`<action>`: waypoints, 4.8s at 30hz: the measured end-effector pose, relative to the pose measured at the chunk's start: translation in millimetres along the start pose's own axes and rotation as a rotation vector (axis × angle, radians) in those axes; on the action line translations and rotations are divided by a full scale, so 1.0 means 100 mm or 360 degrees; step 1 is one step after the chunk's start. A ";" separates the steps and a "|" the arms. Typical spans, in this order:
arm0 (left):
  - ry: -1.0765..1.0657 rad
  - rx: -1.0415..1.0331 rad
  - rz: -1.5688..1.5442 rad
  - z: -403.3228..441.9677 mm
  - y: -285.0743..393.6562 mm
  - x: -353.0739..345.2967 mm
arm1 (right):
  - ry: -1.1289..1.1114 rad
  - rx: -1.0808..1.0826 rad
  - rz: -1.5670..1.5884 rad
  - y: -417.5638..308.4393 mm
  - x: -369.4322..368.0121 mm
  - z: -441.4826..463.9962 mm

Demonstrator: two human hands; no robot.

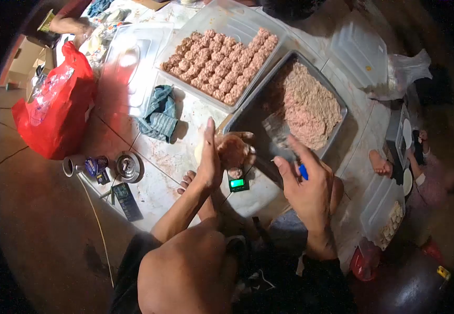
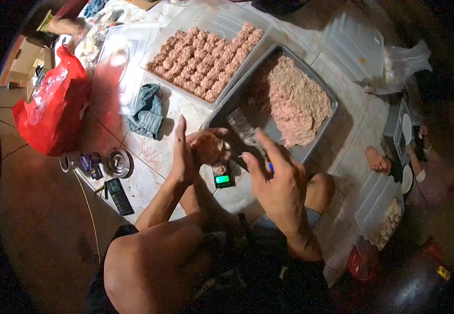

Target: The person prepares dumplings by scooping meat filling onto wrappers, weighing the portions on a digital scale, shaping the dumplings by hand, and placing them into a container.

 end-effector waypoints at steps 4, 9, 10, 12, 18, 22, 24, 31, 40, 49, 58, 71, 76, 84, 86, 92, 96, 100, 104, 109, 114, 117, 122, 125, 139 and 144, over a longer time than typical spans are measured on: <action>-0.0225 -0.0042 0.0393 -0.09 -0.02 -0.37 | -0.0508 -0.0210 0.0086 0.60 -0.64 0.15; -0.0455 -0.0411 0.0638 -0.20 0.26 -0.40 | -0.0281 -0.0178 0.0940 0.08 -0.11 0.00; -0.0344 -0.0855 0.1247 -0.23 0.45 -0.48 | -0.0170 -0.0094 0.0835 0.12 -0.10 0.03; -0.0254 -0.1176 0.0944 -0.23 0.52 -0.45 | 0.0001 0.0044 0.0626 0.25 -0.22 0.03; -0.0122 -0.1443 0.1546 -0.33 0.74 -0.52 | 0.0044 -0.0177 0.1102 1.02 -0.73 -0.48; -0.0268 -0.1071 0.1403 -0.35 0.67 -0.66 | -0.0102 0.0135 0.0834 0.69 -0.66 -0.34; -0.0327 -0.1035 0.1516 -0.43 0.71 -0.73 | -0.0143 0.0358 0.0473 0.47 -0.51 -0.24; -0.0107 -0.1033 0.0683 -0.37 0.86 -0.42 | 0.0148 0.0578 -0.0060 0.08 0.02 -0.20; -0.0217 -0.1331 0.0799 -0.55 0.97 -0.69 | 0.0117 0.0697 -0.0269 -0.26 -0.03 -0.36; -0.0432 -0.1128 0.1014 -0.62 0.94 -0.85 | 0.0124 0.0600 0.0322 -0.20 -0.09 -0.32; -0.0308 -0.1137 0.0851 -0.54 0.98 -0.61 | -0.0041 0.0234 0.0213 0.13 0.04 -0.33; -0.0535 -0.1001 0.0820 -0.51 0.95 -0.80 | -0.0122 0.0445 0.0063 -0.21 0.07 -0.37; -0.0371 -0.1095 0.1404 -0.56 0.90 -0.86 | -0.0055 0.0418 -0.0114 -0.27 -0.04 -0.38; -0.0235 -0.0868 0.1292 -0.40 0.93 -0.63 | -0.0194 0.0274 -0.0191 -0.22 0.30 -0.34; -0.0315 -0.1150 0.1586 -0.47 0.93 -0.76 | -0.0286 0.0242 -0.0116 -0.23 0.19 -0.33; 0.0036 -0.1405 0.2458 -0.51 0.73 -0.82 | -0.0058 0.0201 0.0183 -0.15 0.23 -0.27; 0.0190 -0.1448 0.2252 -0.50 0.79 -0.67 | 0.0043 0.0261 -0.0155 -0.20 0.48 -0.21; 0.0038 -0.1201 0.1851 -0.40 0.84 -0.53 | 0.0243 0.0056 -0.0094 0.22 0.53 0.01; -0.0376 -0.1387 0.1671 -0.47 0.68 -0.80 | 0.0304 -0.0073 -0.0443 1.19 0.47 0.45; -0.0170 -0.0766 0.1069 -0.14 0.62 -0.24 | 0.0011 -0.0211 -0.1151 1.74 0.62 0.47; -0.0264 -0.0935 0.1506 -0.17 0.60 -0.48 | 0.0043 0.0162 -0.0315 0.01 0.47 -0.07; -0.0361 -0.1144 0.1590 -0.26 0.59 -0.68 | -0.0293 0.0386 -0.0383 -0.32 -0.01 -0.15; -0.0183 -0.1240 0.1794 -0.37 0.69 -0.63 | -0.0198 0.0366 -0.0225 -0.32 0.09 -0.17; -0.0190 -0.1565 0.1916 -0.44 0.73 -0.65 | -0.0407 0.0334 -0.0246 -0.29 -0.03 -0.13; -0.0848 -0.0794 0.1166 -0.33 0.53 -0.78 | -0.0156 0.0426 -0.0212 -0.45 0.56 -0.05; -0.0947 -0.0656 0.1235 -0.38 0.44 -0.82 | -0.0429 0.0591 -0.0238 -0.36 0.05 -0.07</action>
Point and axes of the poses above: each hand's wrist, its own z-axis towards the middle knuckle, its own x-axis out of the back of the hand, y = z × x, the point moved 10 cm from there along z, towards the middle knuckle, and after that the axes turned 2 degrees about x, right-handed, at the moved point
